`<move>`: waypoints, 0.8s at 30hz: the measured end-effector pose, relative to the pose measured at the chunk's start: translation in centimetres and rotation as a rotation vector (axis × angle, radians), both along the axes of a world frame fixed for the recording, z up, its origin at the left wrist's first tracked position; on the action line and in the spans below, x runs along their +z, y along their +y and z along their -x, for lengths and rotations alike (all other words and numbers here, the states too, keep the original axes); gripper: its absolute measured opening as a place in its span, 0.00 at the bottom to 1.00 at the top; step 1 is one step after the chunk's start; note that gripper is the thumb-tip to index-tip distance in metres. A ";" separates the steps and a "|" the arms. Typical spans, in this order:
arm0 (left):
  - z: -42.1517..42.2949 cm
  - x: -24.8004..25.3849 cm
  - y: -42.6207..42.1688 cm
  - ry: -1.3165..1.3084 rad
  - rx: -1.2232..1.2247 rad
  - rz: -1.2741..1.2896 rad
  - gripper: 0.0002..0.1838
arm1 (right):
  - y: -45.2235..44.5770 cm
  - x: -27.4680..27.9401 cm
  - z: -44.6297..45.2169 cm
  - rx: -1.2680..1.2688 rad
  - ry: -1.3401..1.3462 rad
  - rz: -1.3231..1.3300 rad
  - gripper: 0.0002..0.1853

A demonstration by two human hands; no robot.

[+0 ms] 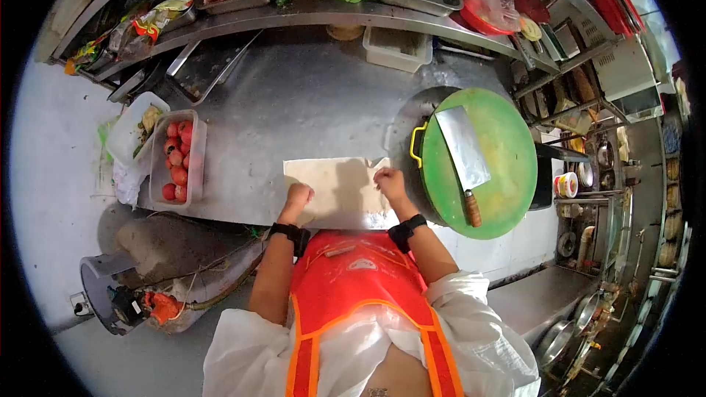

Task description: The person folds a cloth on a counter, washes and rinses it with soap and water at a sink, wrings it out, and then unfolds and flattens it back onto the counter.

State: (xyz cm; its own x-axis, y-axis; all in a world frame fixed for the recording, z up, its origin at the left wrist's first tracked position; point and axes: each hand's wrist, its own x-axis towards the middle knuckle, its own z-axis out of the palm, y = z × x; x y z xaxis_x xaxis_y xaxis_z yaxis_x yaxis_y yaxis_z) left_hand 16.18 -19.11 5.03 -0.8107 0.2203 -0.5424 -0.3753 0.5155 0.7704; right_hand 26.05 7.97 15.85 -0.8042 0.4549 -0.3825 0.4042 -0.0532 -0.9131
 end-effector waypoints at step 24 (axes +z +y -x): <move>1.2 -1.0 -4.0 0.103 0.875 -0.254 0.10 | -4.5 -10.0 4.0 -0.207 -0.467 0.540 0.08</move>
